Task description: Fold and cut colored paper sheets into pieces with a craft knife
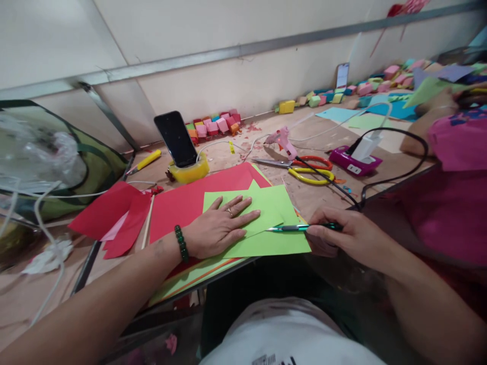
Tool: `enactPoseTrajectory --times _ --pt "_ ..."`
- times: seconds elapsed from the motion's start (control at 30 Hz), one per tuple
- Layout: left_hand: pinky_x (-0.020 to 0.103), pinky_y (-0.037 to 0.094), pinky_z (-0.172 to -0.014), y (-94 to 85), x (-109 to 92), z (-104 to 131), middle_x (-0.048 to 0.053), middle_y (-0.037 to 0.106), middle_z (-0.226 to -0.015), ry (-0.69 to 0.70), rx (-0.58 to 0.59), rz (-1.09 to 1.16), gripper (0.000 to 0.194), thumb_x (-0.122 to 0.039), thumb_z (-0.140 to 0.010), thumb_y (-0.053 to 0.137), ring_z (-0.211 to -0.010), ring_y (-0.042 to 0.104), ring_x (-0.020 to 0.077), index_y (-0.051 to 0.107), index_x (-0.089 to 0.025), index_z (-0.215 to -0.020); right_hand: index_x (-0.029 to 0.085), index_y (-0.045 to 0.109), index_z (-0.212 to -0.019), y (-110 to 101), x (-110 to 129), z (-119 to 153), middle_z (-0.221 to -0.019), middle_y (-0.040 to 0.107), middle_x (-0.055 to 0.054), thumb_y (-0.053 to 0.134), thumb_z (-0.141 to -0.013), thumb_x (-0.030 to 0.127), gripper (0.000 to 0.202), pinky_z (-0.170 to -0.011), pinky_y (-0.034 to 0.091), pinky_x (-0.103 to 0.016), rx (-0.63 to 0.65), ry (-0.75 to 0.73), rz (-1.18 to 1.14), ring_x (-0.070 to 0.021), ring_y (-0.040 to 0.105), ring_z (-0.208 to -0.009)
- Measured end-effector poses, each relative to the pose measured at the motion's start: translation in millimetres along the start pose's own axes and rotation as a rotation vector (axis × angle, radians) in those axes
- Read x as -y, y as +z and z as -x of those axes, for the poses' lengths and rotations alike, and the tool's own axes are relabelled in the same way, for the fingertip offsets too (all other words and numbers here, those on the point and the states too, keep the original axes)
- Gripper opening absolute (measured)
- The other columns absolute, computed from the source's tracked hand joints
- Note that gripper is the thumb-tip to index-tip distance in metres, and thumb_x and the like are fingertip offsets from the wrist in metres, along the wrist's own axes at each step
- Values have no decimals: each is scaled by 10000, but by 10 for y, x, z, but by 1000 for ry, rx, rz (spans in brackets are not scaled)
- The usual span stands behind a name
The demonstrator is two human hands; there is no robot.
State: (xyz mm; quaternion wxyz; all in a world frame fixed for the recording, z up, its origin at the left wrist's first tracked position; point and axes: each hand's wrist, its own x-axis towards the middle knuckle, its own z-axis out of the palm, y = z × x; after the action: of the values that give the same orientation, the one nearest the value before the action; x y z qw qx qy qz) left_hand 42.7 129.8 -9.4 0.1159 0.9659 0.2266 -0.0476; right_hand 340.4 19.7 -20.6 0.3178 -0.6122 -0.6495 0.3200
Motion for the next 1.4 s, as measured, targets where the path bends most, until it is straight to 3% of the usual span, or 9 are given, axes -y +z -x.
enactPoseTrajectory --times 0.13,0.57,0.73,0.97,1.4 --pt "562 107 -1155 -11 -10 -6 35 102 -1624 -8 10 -6 509 -430 -1029 221 -1491 112 262 212 -339 -1530 217 611 -762 -1 6 -7 -597 573 10 575 -861 526 326 -540 412 -272 93 4 33 -150 518 -559" --pt "563 103 -1156 -17 -46 -81 61 98 -1625 -40 -15 -1 521 -447 -1027 205 -1491 111 262 218 -318 -1532 208 616 -819 -7 -54 19 -618 579 12 557 -865 559 359 -508 386 -269 62 30 3 -133 488 -520" --pt "592 71 -1154 -58 23 -19 40 78 -1628 -34 -20 27 508 -407 -1033 201 -1496 67 256 198 -328 -1535 214 626 -815 27 -60 15 -617 591 10 562 -856 574 368 -502 385 -268 33 36 7 -137 499 -516" --pt "620 79 -1141 -29 97 72 40 68 -1628 -41 22 23 506 -399 -1033 207 -1492 94 272 191 -330 -1534 213 616 -821 57 -18 12 -648 597 2 545 -878 542 341 -542 407 -264 42 2 96 -150 526 -585" --pt "598 100 -1147 -41 92 56 38 71 -1630 -35 36 7 507 -398 -1032 205 -1495 79 256 188 -334 -1534 208 605 -771 63 9 9 -612 584 10 559 -874 508 321 -522 401 -259 92 -12 35 -136 503 -547"
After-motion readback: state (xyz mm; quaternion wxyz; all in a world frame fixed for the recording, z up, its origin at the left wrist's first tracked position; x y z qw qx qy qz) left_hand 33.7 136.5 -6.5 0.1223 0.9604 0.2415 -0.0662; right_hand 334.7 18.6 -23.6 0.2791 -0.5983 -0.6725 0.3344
